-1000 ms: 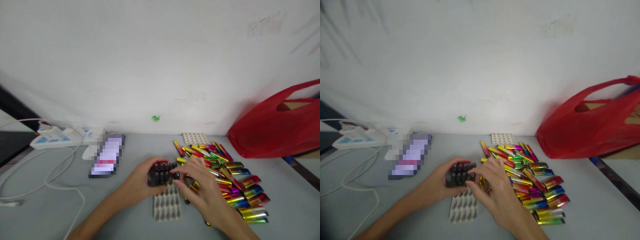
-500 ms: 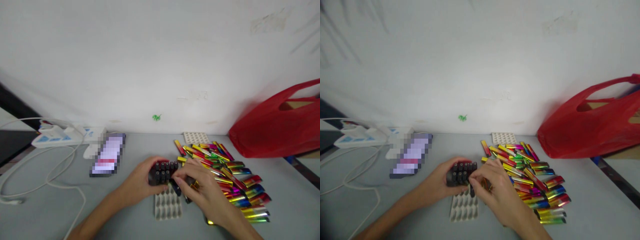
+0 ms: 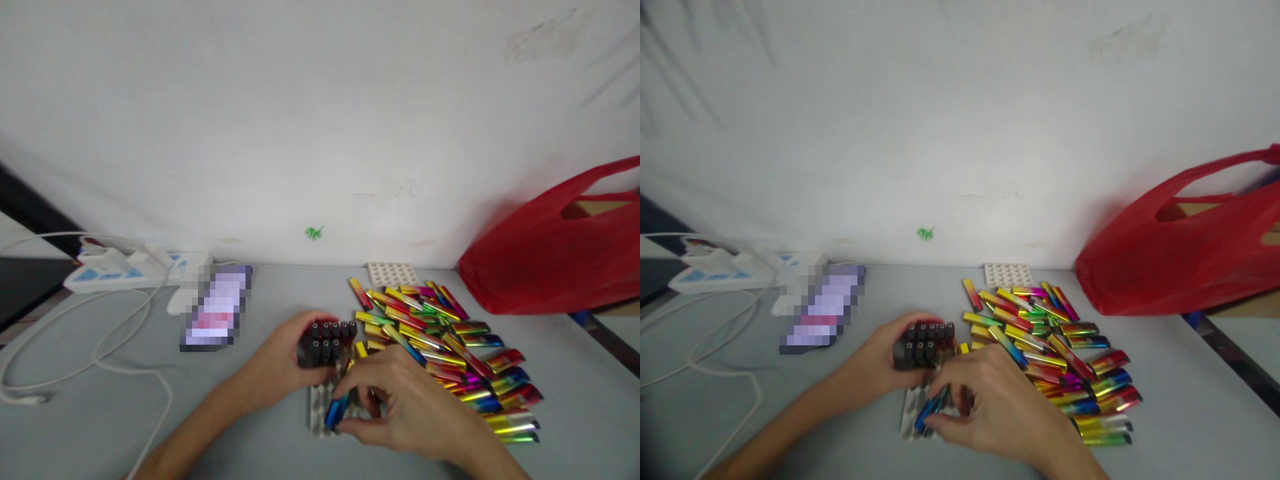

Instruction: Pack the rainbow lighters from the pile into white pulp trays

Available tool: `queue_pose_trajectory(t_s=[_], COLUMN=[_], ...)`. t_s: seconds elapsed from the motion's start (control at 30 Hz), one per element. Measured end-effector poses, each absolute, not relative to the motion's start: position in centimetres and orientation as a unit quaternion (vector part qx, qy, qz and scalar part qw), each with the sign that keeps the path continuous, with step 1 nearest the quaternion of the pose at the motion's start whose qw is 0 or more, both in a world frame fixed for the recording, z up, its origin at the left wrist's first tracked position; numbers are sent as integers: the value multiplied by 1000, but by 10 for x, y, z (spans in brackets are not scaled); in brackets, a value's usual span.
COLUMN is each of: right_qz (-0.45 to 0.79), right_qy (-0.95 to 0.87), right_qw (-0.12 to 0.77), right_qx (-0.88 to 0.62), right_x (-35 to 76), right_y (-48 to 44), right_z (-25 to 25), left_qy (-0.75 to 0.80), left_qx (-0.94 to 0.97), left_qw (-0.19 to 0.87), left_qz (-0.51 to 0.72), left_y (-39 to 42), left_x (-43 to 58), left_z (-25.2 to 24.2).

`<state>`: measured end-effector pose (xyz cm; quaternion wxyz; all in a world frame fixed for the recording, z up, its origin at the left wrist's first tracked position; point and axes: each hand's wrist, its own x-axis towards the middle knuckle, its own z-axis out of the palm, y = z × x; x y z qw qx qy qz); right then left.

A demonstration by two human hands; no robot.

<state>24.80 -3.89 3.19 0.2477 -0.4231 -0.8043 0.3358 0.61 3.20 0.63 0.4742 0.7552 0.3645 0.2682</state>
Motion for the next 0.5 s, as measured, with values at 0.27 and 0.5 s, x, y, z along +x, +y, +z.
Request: queue_pose_trajectory(t_s=[0.27, 0.5], right_qz=[331, 233], right_qy=[-819, -851], right_qw=[192, 202], right_qx=[-427, -426], right_x=[246, 244], right_y=[-42, -42], right_z=[29, 29], left_qy=[359, 358], left_qx=[757, 758], left_qw=[473, 473], left_qz=[274, 271], left_y=[32, 32], left_x=[5, 6], left_z=[5, 6])
